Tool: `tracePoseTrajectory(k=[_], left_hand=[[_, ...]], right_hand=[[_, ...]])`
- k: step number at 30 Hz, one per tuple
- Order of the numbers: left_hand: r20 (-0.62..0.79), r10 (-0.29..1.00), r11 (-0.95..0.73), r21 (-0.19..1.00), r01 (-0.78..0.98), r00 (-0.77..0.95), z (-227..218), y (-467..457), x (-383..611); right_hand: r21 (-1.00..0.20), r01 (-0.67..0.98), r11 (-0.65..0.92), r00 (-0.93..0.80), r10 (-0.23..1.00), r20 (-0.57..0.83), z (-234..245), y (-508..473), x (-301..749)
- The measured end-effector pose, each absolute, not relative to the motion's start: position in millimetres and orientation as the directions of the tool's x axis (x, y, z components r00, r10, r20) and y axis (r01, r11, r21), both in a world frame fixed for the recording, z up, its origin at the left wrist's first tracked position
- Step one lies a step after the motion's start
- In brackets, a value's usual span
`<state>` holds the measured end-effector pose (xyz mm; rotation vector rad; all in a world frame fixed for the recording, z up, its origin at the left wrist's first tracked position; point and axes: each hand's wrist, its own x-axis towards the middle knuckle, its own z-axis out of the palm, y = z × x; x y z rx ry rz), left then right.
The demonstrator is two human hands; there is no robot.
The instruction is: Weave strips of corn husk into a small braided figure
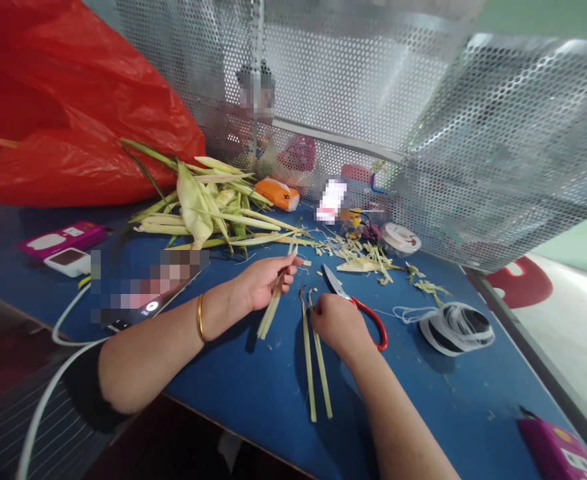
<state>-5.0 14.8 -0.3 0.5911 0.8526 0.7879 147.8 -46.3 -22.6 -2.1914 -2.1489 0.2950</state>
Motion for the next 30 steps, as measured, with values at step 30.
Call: tracePoseTrajectory(k=[30], left_hand=[[-0.324,0.774,0.533,0.797,-0.284,0.544,-4,-11,11]], right_hand=[[-0.982,0.146,0.120,0.410,0.896,0.171,-12,-52,123]])
